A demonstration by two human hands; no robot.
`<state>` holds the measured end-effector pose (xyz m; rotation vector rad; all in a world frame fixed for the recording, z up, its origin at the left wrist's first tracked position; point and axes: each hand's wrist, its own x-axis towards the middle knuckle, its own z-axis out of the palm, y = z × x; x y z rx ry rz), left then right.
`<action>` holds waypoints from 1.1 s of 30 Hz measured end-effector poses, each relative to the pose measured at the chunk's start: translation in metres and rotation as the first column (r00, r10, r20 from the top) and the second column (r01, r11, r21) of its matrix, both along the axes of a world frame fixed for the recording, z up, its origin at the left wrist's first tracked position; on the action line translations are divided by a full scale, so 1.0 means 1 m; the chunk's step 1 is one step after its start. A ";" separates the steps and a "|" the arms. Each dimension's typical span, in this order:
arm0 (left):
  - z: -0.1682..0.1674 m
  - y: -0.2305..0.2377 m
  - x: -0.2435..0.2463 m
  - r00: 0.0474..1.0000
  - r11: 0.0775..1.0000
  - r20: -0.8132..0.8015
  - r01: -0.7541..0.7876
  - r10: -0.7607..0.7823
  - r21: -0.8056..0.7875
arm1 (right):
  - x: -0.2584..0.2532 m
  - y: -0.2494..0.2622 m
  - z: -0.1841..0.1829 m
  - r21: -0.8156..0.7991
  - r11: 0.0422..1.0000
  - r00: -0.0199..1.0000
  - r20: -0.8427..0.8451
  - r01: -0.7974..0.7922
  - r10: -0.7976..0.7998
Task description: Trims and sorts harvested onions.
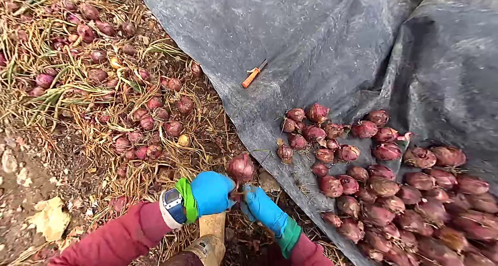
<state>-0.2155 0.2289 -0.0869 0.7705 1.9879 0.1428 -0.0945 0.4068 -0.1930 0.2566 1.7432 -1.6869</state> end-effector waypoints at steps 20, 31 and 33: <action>-0.209 -0.070 -0.264 0.120 0.186 -0.334 -0.968 0.935 0.171 | 0.059 -0.021 -0.042 0.044 0.823 0.790 0.256 0.566 -0.557; -0.054 -0.013 -0.085 0.730 0.595 0.091 -0.617 0.678 0.516 | -0.044 -0.003 -0.022 -0.150 0.897 0.908 0.007 0.415 -0.419; -0.039 -0.009 -0.058 0.800 0.684 0.166 -0.584 0.577 0.437 | -0.047 -0.002 -0.002 -0.116 0.918 0.917 -0.082 0.379 -0.390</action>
